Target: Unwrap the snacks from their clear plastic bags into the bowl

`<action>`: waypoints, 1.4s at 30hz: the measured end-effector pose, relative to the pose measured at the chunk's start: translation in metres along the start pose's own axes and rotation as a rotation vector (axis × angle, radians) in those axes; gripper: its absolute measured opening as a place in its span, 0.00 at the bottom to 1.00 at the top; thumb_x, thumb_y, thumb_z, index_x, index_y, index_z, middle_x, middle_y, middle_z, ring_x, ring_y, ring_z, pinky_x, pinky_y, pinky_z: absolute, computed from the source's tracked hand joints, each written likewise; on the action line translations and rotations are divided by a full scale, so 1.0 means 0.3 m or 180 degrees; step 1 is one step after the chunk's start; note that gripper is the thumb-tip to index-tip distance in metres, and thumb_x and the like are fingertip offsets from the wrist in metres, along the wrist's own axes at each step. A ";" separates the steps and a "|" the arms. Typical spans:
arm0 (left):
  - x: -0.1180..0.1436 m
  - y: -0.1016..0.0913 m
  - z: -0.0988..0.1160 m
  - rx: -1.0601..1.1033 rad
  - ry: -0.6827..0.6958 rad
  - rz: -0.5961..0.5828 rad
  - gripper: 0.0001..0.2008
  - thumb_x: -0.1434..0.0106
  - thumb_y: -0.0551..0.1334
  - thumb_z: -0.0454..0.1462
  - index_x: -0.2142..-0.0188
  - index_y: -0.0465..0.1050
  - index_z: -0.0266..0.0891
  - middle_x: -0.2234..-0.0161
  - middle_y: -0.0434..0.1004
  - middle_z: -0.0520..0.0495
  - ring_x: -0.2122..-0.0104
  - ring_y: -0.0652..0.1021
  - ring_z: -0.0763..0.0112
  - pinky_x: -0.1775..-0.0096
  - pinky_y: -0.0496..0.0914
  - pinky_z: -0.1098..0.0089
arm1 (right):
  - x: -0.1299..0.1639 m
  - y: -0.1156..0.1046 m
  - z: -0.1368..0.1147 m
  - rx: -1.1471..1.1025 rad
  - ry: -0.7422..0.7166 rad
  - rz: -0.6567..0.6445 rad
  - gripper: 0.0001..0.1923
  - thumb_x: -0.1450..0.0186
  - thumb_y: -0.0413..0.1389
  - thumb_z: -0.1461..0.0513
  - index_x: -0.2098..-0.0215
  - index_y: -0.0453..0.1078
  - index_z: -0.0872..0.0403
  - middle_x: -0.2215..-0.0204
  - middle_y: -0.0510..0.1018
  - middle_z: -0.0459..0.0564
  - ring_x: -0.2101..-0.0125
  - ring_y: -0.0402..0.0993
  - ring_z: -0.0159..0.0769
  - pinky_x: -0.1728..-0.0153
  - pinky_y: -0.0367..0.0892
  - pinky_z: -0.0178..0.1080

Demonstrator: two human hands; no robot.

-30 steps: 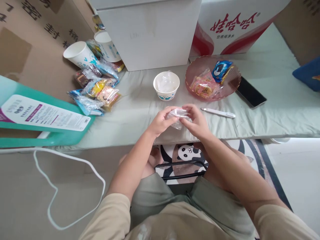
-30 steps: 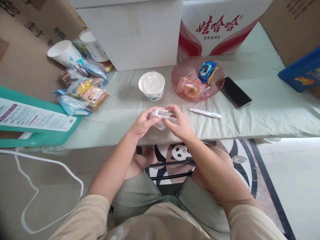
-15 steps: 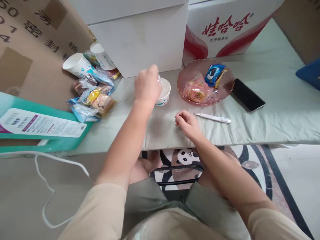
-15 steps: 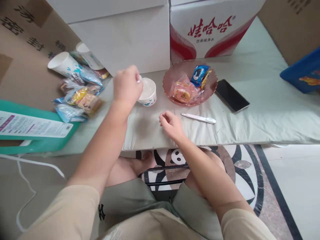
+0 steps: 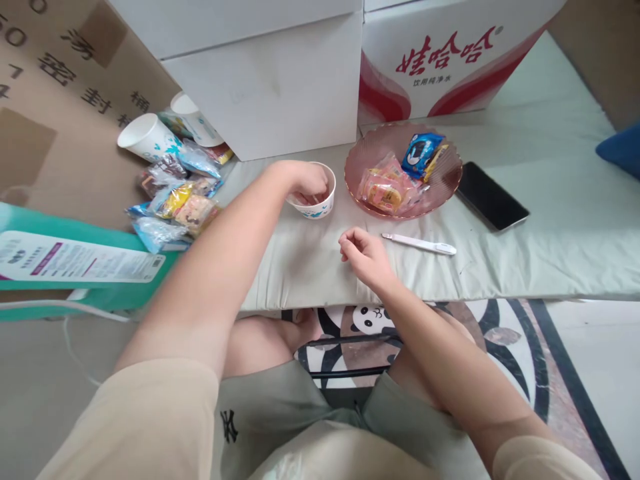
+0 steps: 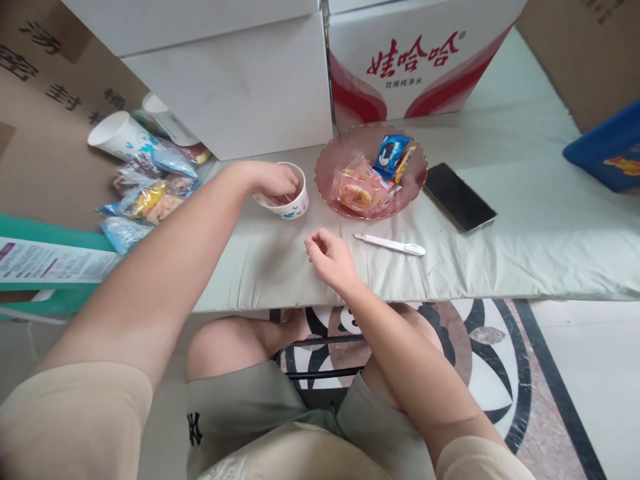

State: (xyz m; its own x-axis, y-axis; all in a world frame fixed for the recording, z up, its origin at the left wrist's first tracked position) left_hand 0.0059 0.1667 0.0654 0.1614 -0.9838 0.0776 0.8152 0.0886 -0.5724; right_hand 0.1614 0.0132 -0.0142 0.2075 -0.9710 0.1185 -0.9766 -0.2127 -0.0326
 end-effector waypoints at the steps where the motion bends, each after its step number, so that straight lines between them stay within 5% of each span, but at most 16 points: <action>1: 0.013 -0.024 0.020 0.0032 0.0030 -0.0014 0.08 0.50 0.64 0.24 0.78 0.72 0.38 0.85 0.68 0.57 0.80 0.76 0.70 0.64 0.75 0.68 | 0.000 0.006 0.002 -0.0007 0.0000 -0.0009 0.11 0.40 0.54 0.52 0.70 0.66 0.51 0.78 0.70 0.43 0.76 0.69 0.31 0.71 0.66 0.36; 4: 0.110 -0.125 0.055 0.0511 0.0533 -0.0092 0.08 0.45 0.60 0.25 0.72 0.74 0.38 0.79 0.73 0.55 0.77 0.77 0.73 0.66 0.74 0.71 | 0.001 0.019 0.004 0.0046 0.0007 0.0003 0.11 0.40 0.53 0.52 0.70 0.66 0.51 0.78 0.70 0.43 0.76 0.69 0.31 0.71 0.65 0.36; 7: 0.258 -0.246 -0.028 0.1804 0.1274 0.1196 0.11 0.40 0.53 0.28 0.72 0.73 0.38 0.78 0.73 0.52 0.78 0.75 0.74 0.74 0.70 0.74 | 0.004 0.036 0.007 0.0150 0.0055 -0.0013 0.12 0.41 0.53 0.51 0.71 0.65 0.51 0.78 0.70 0.43 0.77 0.68 0.32 0.72 0.64 0.36; 8: 0.304 -0.274 -0.089 0.2052 0.1246 0.1744 0.12 0.42 0.52 0.27 0.74 0.72 0.38 0.81 0.70 0.52 0.80 0.73 0.75 0.77 0.67 0.75 | 0.005 0.044 0.009 0.0196 0.0069 -0.0041 0.12 0.41 0.53 0.51 0.71 0.65 0.51 0.78 0.70 0.43 0.77 0.68 0.32 0.72 0.63 0.36; 10: 0.365 -0.296 -0.230 0.2147 0.0761 0.2159 0.13 0.44 0.51 0.26 0.76 0.70 0.39 0.83 0.67 0.54 0.83 0.69 0.76 0.78 0.64 0.75 | 0.009 0.068 0.015 0.0316 0.0072 -0.0099 0.12 0.41 0.53 0.51 0.70 0.66 0.51 0.78 0.70 0.43 0.77 0.67 0.31 0.73 0.62 0.36; 14: 0.401 -0.313 -0.473 0.1151 -0.0242 0.2028 0.08 0.41 0.57 0.31 0.73 0.74 0.40 0.76 0.71 0.52 0.74 0.74 0.72 0.67 0.72 0.71 | 0.013 0.139 0.023 0.0681 -0.0036 -0.0253 0.12 0.39 0.52 0.52 0.70 0.67 0.52 0.79 0.69 0.42 0.78 0.64 0.30 0.74 0.59 0.36; 19: 0.413 -0.388 -0.603 -0.0514 -0.0136 0.2429 0.12 0.45 0.64 0.29 0.61 0.80 0.41 0.48 0.69 0.40 0.42 0.72 0.55 0.38 0.67 0.58 | 0.017 0.226 0.026 0.1170 -0.0243 -0.0471 0.11 0.37 0.52 0.54 0.69 0.68 0.52 0.80 0.69 0.43 0.78 0.64 0.31 0.73 0.59 0.36; 23: 0.405 -0.436 -0.659 -0.0648 -0.0322 0.2344 0.18 0.45 0.65 0.29 0.54 0.79 0.43 0.36 0.58 0.40 0.34 0.65 0.45 0.33 0.62 0.49 | 0.022 0.259 0.038 0.1472 -0.0392 -0.0531 0.09 0.35 0.52 0.56 0.69 0.69 0.52 0.80 0.70 0.43 0.79 0.65 0.31 0.73 0.60 0.36; 28: 0.382 -0.480 -0.714 -0.0445 -0.0478 0.2045 0.15 0.46 0.68 0.31 0.58 0.81 0.42 0.29 0.51 0.45 0.31 0.58 0.38 0.34 0.57 0.42 | 0.025 0.262 0.054 0.1709 -0.0479 -0.0505 0.09 0.35 0.52 0.56 0.68 0.70 0.52 0.80 0.71 0.43 0.79 0.66 0.31 0.74 0.61 0.36; 37: 0.454 -0.447 -0.668 -0.0423 -0.0304 0.2080 0.16 0.45 0.68 0.35 0.55 0.79 0.44 0.31 0.59 0.44 0.34 0.66 0.42 0.39 0.67 0.47 | 0.034 0.263 0.050 0.1669 -0.0536 -0.0513 0.08 0.36 0.53 0.57 0.69 0.69 0.51 0.81 0.71 0.43 0.79 0.66 0.32 0.74 0.61 0.37; 42: 0.462 -0.450 -0.619 -0.0287 -0.0133 0.2189 0.14 0.40 0.63 0.34 0.53 0.75 0.45 0.48 0.77 0.43 0.41 0.74 0.53 0.40 0.69 0.55 | 0.037 0.263 0.034 0.1636 -0.0665 -0.0678 0.08 0.37 0.53 0.57 0.70 0.69 0.52 0.81 0.70 0.43 0.79 0.63 0.31 0.73 0.59 0.37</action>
State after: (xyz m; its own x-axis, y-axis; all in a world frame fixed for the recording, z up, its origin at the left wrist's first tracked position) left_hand -0.1851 -0.0106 0.0017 0.6476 -0.7019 -0.2967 0.4710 0.6747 -0.5683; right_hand 0.0872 -0.0153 -0.0257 0.4536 -0.8910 -0.0209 -0.7702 -0.3801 -0.5121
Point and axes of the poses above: each hand's wrist, its own x-axis away from the middle knuckle, its own y-axis out of the palm, z = x × y, the point moved 2 cm from there along -x, towards the middle knuckle
